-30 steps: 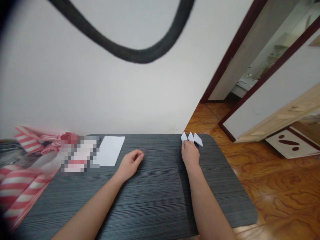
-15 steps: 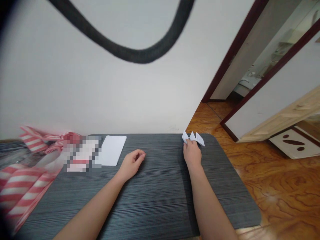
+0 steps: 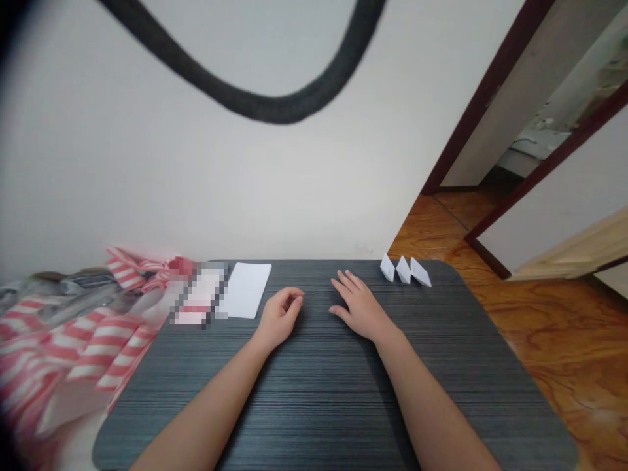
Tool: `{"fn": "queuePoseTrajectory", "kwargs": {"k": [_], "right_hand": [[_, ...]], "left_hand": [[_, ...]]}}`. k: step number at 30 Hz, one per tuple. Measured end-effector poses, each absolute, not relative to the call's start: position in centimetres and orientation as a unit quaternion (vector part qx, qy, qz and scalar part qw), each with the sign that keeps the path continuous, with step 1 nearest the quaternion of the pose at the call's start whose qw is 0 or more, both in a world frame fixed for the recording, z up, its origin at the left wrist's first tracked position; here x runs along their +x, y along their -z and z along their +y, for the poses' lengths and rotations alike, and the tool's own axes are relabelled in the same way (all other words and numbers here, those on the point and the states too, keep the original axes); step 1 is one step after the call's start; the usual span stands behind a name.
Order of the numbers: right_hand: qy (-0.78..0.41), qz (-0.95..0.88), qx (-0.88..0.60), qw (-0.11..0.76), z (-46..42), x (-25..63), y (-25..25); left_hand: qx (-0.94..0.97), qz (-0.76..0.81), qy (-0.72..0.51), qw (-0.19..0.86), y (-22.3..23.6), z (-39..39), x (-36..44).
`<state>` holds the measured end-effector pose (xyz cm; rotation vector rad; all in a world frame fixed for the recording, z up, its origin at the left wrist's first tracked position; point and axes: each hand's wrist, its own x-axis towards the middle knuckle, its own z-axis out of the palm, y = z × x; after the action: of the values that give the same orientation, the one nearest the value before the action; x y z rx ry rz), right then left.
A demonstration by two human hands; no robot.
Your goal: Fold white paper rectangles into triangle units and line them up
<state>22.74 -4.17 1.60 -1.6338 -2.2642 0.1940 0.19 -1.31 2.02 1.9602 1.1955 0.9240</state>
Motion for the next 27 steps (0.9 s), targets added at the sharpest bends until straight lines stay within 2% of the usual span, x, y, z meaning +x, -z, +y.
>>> {"fn": "queuePoseTrajectory", "kwargs": {"k": [5,11,18,27], "right_hand": [[-0.081,-0.817,-0.558,0.120,-3.6,22.6,0.3],[-0.075,-0.820,-0.556,0.113,-3.4,23.0,0.7],[-0.076,-0.822,-0.555,0.106,-3.3,23.1,0.6],[-0.091,-0.816,-0.559,0.115,-3.4,22.9,0.3]], "left_hand": [[0.773,0.503,-0.348,0.169,-3.2,-0.6,-1.1],[0.731,0.620,-0.286,0.002,-2.6,1.2,-3.7],[0.718,0.668,-0.197,-0.002,-0.4,2.1,-5.4],[0.709,0.674,-0.209,-0.002,-0.8,2.3,-5.6]]}}
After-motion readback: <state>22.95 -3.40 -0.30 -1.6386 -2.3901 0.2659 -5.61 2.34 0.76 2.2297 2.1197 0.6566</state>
